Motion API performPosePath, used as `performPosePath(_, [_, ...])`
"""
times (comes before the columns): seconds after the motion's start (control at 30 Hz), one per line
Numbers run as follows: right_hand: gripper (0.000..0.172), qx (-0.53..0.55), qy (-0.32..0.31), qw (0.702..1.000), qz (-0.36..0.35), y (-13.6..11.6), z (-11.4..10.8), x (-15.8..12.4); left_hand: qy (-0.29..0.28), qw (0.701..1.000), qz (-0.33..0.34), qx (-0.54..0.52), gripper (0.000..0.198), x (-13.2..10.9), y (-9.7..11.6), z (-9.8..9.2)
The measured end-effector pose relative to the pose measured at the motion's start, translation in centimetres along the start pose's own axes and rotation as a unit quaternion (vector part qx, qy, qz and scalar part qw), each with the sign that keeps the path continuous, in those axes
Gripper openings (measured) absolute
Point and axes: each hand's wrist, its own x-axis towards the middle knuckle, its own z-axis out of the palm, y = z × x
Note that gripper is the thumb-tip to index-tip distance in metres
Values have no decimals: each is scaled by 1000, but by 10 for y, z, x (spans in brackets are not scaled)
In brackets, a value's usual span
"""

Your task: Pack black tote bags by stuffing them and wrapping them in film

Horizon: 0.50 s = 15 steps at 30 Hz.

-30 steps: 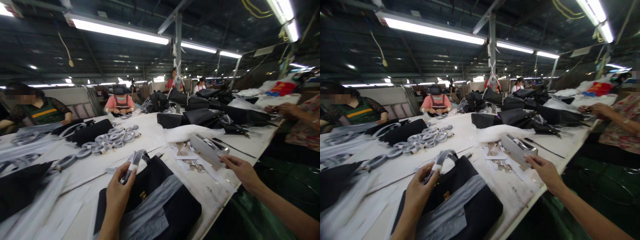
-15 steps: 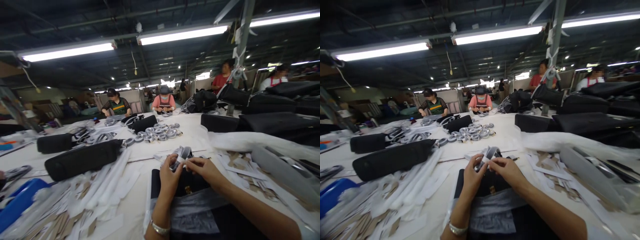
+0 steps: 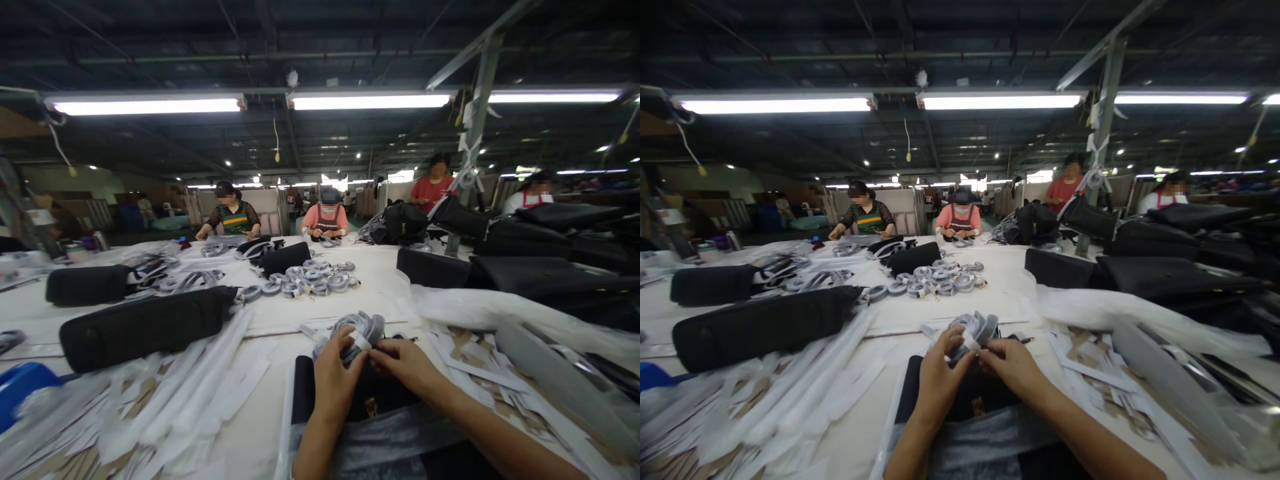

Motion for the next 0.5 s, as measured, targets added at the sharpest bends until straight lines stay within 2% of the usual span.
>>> performPosePath(0.13, [16, 10, 19, 998, -62, 1, 4, 3, -25, 998, -14, -49, 41, 1, 4, -1])
performPosePath(0.2, [18, 18, 38, 996, -76, 2, 9, 6, -31, 998, -7, -61, 35, 1, 4, -2])
performPosePath(0.37, [31, 12, 88, 996, -31, 8, 18, 17, -38, 998, 0, -41, 26, 2, 2, -6])
performPosePath(0.5, [25, -1, 127, 992, -7, 7, 16, 20, -38, 999, 15, -32, 26, 2, 1, -4])
